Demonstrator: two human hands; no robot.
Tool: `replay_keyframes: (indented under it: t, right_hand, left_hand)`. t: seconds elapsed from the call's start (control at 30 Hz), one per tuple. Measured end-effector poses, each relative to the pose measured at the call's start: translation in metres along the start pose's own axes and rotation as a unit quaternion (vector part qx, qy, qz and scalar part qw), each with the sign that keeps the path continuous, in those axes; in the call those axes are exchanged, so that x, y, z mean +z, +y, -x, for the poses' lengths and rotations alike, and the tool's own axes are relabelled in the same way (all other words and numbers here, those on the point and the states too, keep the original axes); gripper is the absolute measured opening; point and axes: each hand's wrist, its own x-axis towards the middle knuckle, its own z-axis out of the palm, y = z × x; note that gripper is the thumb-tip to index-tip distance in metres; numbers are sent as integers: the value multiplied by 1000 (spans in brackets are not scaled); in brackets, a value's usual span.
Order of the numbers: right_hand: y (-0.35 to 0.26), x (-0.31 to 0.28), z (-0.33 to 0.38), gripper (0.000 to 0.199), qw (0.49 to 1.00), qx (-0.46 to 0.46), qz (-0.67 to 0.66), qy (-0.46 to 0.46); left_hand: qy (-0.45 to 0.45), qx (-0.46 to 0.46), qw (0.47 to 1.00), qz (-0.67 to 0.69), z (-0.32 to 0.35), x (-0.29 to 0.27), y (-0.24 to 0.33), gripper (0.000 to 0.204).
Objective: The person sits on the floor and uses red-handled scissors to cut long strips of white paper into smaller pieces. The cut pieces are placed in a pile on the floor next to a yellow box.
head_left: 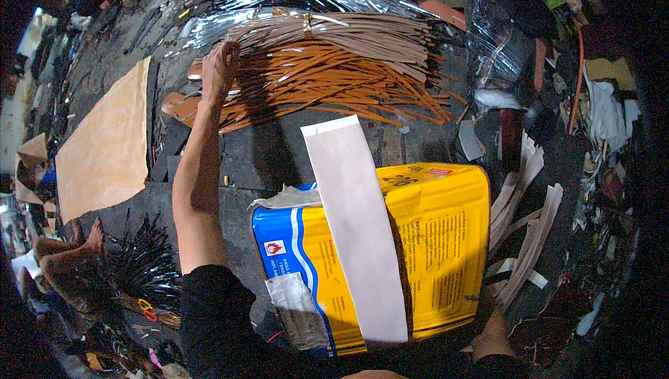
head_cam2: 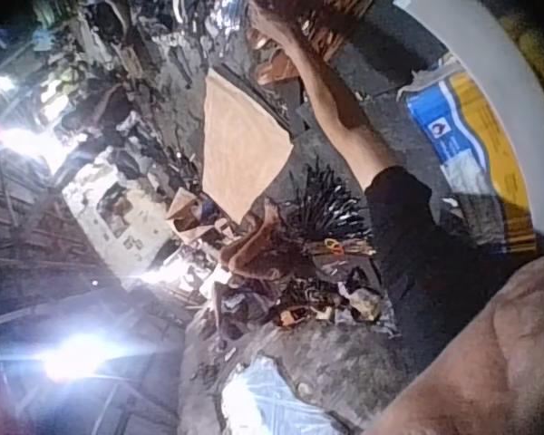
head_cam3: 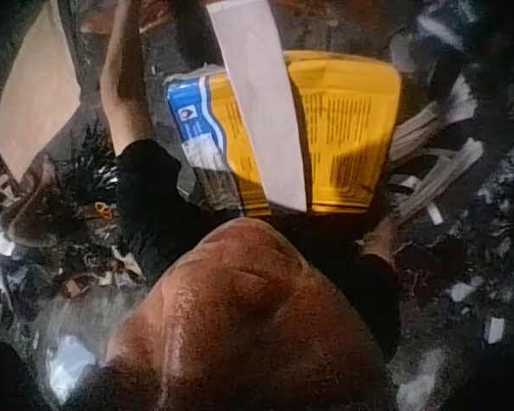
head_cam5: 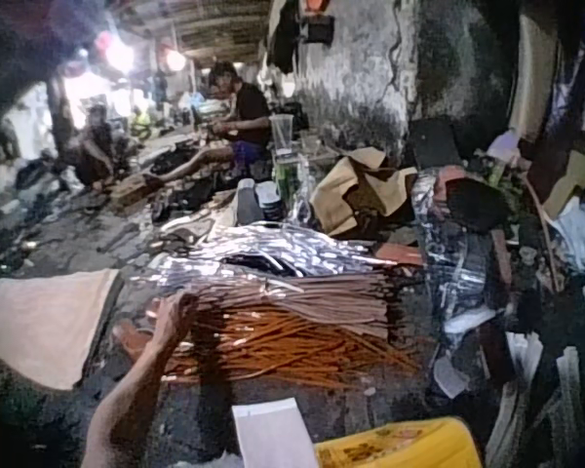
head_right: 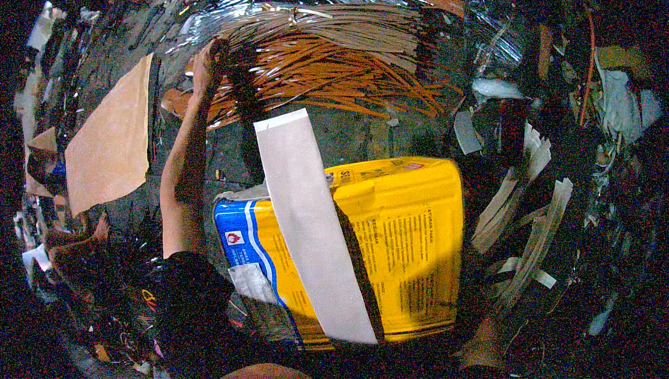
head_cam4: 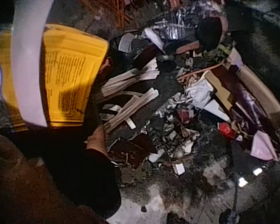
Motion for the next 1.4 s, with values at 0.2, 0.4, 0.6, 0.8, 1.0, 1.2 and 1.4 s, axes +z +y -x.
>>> replay_keyframes:
  t: [0.2,0.4,0.6,0.8,1.0,1.2,1.4]
  right_hand:
    - [-2,2,-2,36,1000,-9,-6,-1]
    - [-3,1,-3,36,1000,-10,-6,-3]
    - [-4,1,-2,36,1000,-10,-3,-6]
    - [-7,1,-4,37,1000,-12,-4,-4]
    - [-8,7,-13,37,1000,-13,-5,-2]
    - [-10,8,-17,37,1000,-12,-8,5]
    - [-13,15,-26,38,1000,-19,-20,11]
  left_hand:
    - [32,-18,999,29,10,11,-24,15]
    - [43,-1,999,33,7,7,-10,14]
    - [120,36,989,80,8,8,8,12]
    - [82,-70,984,139,10,17,-8,15]
    - [50,-87,992,80,4,24,1,17]
    - [49,-150,977,143,2,38,-16,17]
    - [120,-57,990,-48,10,27,-22,35]
